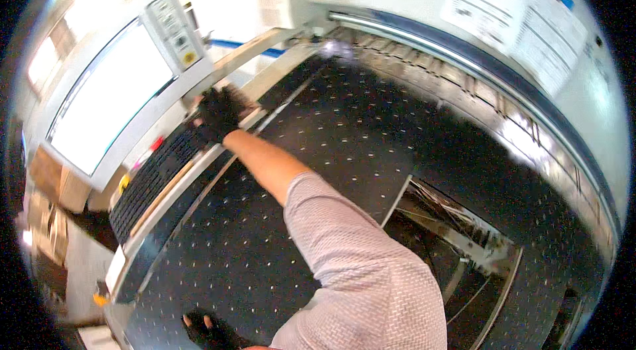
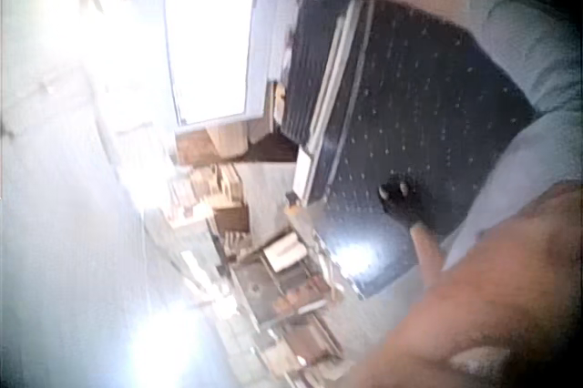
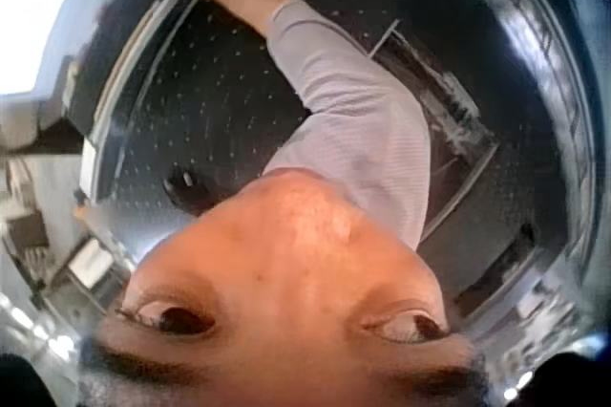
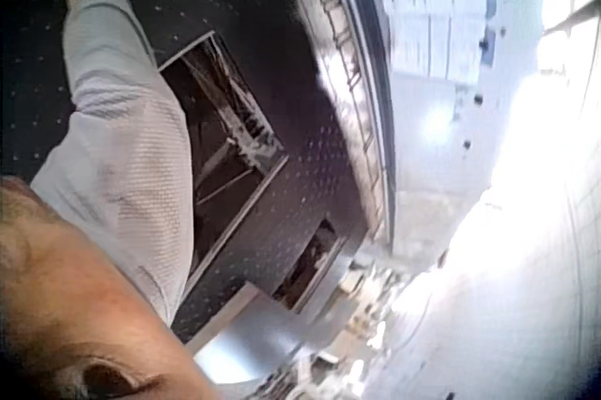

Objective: The person uses a computer mouse to select settings on a monitor, presses buttons on a control panel, and manually slides large wood panels onto the bed of a heavy industrial cutting machine.

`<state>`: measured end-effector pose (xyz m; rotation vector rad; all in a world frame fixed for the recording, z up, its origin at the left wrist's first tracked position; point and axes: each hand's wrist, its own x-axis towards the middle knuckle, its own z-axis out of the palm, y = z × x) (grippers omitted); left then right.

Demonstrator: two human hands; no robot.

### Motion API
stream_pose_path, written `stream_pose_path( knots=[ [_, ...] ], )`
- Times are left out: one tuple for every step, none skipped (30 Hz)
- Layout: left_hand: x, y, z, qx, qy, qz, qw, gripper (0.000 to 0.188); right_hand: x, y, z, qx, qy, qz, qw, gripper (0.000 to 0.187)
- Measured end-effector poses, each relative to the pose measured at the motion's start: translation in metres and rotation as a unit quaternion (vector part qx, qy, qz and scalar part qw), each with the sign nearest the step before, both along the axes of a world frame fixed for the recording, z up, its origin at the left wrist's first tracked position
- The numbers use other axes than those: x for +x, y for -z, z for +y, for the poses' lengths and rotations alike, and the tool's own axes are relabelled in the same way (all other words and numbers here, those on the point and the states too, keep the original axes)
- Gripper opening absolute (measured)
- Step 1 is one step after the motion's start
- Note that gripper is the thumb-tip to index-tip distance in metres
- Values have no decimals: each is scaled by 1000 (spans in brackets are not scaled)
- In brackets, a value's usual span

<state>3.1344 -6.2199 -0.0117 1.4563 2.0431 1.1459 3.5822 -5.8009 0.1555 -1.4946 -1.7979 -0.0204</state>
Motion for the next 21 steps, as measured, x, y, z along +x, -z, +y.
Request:
stream_pose_path(
  knots=[
    [21, -13, 7, 8, 32, 1, 999, 76, 13, 8, 8, 110, 38, -3, 993, 75],
    [20, -21, 4, 5, 13, -75, 997, 83, -7, 3, 4, 72, 21, 25, 997, 76],
    [37, -17, 20, -7, 29, -167, 985, 91, 23, 16, 12, 111, 76, 24, 991, 74],
    [12, 10, 22, 45, 1, -77, 996, 58, 15, 15, 11, 84, 67, 34, 994, 74],
    [1, 19, 27, 59, -4, -21, 998, 59, 6, 12, 8, 69, 59, 34, 995, 73],
    [6, 13, 34, 54, 6, 14, 998, 60, 3, 12, 6, 55, 57, 31, 996, 73],
    [13, 8, 39, 47, 21, 39, 998, 62, 1, 12, 3, 60, 60, 31, 996, 74],
    [23, 3, 46, 43, 36, 52, 997, 63, 4, 14, 2, 65, 68, 30, 995, 74],
    [31, -2, 53, 39, 50, 64, 996, 64, 8, 15, 1, 70, 76, 30, 994, 75],
    [39, -3, 58, 35, 64, 73, 995, 65, 12, 16, 1, 58, 69, 35, 995, 76],
    [42, -6, 63, 33, 69, 85, 994, 67, 6, 13, -1, 53, 63, 37, 996, 78],
    [44, -7, 65, 32, 71, 96, 992, 68, 0, 8, -5, 49, 57, 38, 996, 79],
    [47, -8, 69, 30, 73, 107, 991, 69, -3, 3, -7, 51, 57, 40, 996, 79],
    [53, -8, 74, 30, 83, 114, 989, 70, 2, 4, -7, 39, 50, 45, 997, 80],
    [60, -7, 80, 29, 93, 124, 988, 72, 8, 4, -11, 26, 42, 51, 997, 81],
    [67, -5, 85, 29, 103, 129, 986, 73, 10, 10, -9, 50, 47, 59, 996, 82],
    [67, -2, 87, 27, 104, 138, 985, 74, 7, 9, -10, 48, 44, 61, 996, 82],
    [65, -1, 88, 28, 100, 142, 984, 75, 1, 1, -11, 29, 32, 60, 997, 82],
    [61, 1, 88, 27, 95, 141, 985, 77, -6, -6, -13, 10, 19, 59, 998, 82],
    [64, 6, 91, 26, 99, 132, 986, 78, -2, -2, -12, 10, 25, 58, 998, 82],
    [71, 9, 97, 25, 109, 131, 985, 79, 5, 5, -9, 29, 35, 62, 997, 83]
  ],
)
